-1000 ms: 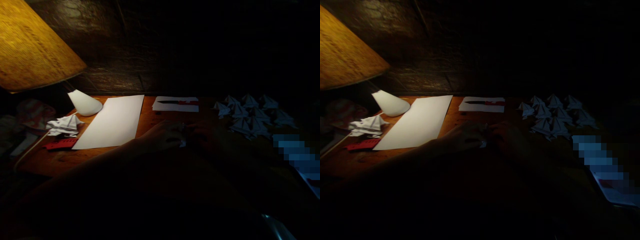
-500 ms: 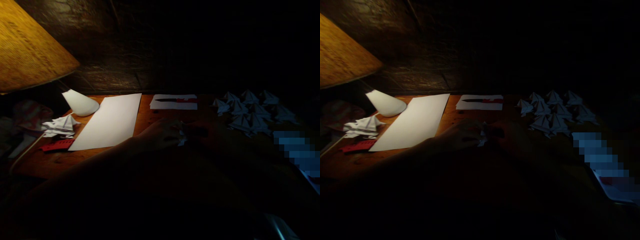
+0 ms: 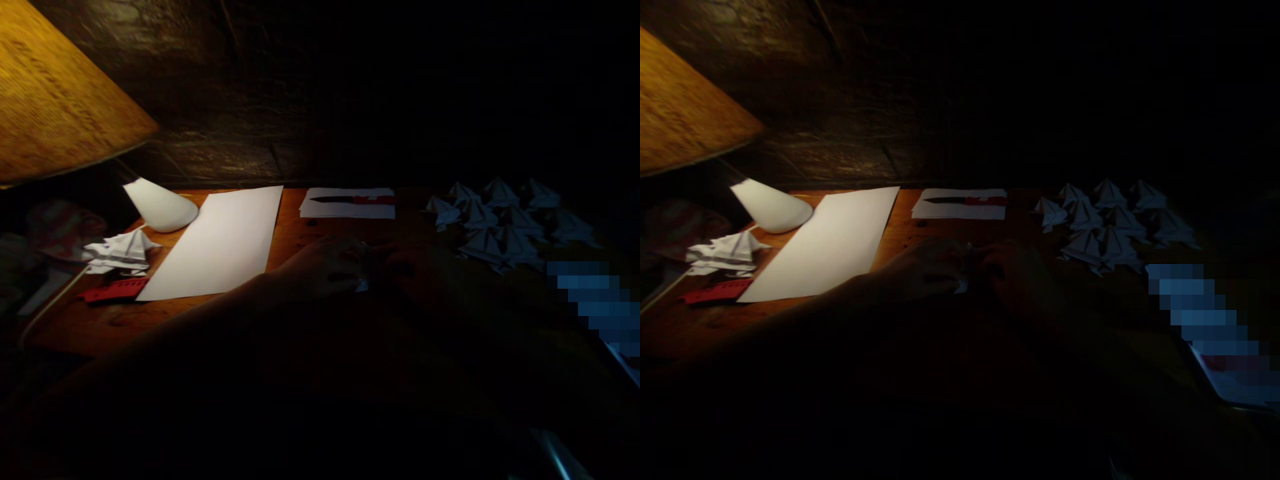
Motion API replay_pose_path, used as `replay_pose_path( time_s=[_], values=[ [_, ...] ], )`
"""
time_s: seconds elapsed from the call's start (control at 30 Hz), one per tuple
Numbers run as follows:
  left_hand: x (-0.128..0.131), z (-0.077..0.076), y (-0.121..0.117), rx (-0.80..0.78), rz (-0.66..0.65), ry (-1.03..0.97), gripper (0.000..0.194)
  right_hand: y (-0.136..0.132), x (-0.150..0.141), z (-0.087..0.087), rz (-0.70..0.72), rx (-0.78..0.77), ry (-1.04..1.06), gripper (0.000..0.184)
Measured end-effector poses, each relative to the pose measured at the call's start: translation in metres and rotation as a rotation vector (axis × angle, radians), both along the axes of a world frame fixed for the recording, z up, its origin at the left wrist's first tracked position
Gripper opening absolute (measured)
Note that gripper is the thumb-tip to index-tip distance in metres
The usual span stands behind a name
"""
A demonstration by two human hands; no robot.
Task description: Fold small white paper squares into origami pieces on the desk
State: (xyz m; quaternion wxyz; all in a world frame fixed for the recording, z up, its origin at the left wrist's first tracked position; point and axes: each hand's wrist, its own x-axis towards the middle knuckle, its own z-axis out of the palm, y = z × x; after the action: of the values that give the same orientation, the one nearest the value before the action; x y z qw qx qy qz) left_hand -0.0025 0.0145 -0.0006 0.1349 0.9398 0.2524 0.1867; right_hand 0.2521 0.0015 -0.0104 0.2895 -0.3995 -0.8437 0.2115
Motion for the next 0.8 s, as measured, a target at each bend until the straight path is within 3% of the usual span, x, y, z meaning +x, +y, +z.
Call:
replay_pose_path(
  time_s=[0.43, 0.8],
  values=[
    [-0.0008, -0.0017, 0.0007, 0.035, 0.000, 0.001, 0.018, 0.0038, 0.0019, -0.0012, 0.033, 0.048, -0.043, 0.026],
    [-0.0030, -0.0017, 0.0058, 0.006, -0.087, -0.015, 0.020, 0.0051, 0.0026, 0.0024, 0.068, 0.005, -0.097, 0.027]
  ],
)
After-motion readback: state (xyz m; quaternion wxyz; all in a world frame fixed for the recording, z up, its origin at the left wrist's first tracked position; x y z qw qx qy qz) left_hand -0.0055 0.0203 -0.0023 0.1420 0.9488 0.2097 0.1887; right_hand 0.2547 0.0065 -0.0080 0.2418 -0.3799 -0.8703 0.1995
